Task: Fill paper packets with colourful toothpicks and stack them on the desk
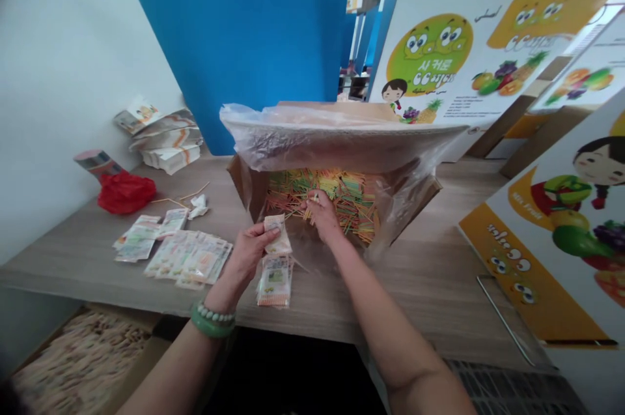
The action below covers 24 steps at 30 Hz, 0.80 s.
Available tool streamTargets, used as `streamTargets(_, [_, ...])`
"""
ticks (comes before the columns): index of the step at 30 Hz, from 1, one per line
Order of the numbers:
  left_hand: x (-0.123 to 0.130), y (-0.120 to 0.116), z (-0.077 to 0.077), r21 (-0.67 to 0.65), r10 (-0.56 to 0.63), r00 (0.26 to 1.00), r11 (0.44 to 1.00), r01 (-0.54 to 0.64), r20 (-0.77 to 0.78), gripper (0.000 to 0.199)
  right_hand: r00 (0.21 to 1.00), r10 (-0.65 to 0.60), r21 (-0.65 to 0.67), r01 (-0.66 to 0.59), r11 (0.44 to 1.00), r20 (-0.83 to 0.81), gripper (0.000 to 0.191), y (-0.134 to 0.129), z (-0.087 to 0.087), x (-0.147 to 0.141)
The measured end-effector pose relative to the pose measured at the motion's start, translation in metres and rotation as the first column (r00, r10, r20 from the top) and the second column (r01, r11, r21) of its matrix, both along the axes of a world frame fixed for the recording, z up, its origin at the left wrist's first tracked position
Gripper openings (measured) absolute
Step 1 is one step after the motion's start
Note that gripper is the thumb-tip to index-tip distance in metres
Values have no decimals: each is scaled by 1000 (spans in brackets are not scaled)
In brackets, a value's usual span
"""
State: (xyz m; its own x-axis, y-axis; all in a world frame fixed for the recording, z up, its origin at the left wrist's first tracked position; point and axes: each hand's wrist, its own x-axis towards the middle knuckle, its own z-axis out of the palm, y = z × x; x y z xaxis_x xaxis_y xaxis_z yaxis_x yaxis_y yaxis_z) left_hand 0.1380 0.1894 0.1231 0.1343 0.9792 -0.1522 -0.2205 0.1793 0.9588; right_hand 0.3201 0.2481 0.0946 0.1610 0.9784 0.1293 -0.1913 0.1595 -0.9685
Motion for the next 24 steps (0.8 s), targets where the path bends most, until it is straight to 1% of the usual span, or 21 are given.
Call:
streamTargets(3, [-4, -6, -1, 46, -13, 996, 999, 17, -91, 36, 990, 51, 23, -48, 999, -129, 27, -15, 18, -9])
streamTargets(7, [-9, -12, -2, 70, -19, 983, 997, 33, -182, 36, 965, 45, 47, -35, 998, -257, 31, -34, 42, -23])
streamTargets(9, [-10, -15, -1, 92, -15, 978, 995, 35, -207, 37, 956, 59, 85, -36, 996, -287, 29, -42, 58, -32])
streamTargets(12, [-10, -20, 3, 124, 4, 954, 992, 35, -300, 36, 948, 106, 201, -46, 979, -300, 23, -55, 81, -48])
streamTargets(14, [-7, -22, 4, 127, 15, 936, 991, 32, -351, 34, 955, 112, 262, -37, 964, -275, 19, -62, 89, -61])
streamTargets(16, [-5, -23, 6, 104, 11, 940, 994, 26, -342, 34, 974, 81, 290, -16, 957, -214, 16, -67, 88, -73])
streamTargets(19, [-5, -25, 7, 63, -18, 954, 997, 39, -300, 31, 995, 17, 264, 10, 964, -101, 12, -71, 74, -81])
streamTargets(22, [-9, -26, 5, 9, -56, 963, 998, 60, -264, 31, 999, -22, 208, 28, 978, -35, 10, -75, 62, -78])
streamTargets(24, [-10, -27, 3, -46, -77, 975, 997, 69, -207, 32, 999, -36, 195, 37, 980, -5, 11, -79, 59, -72])
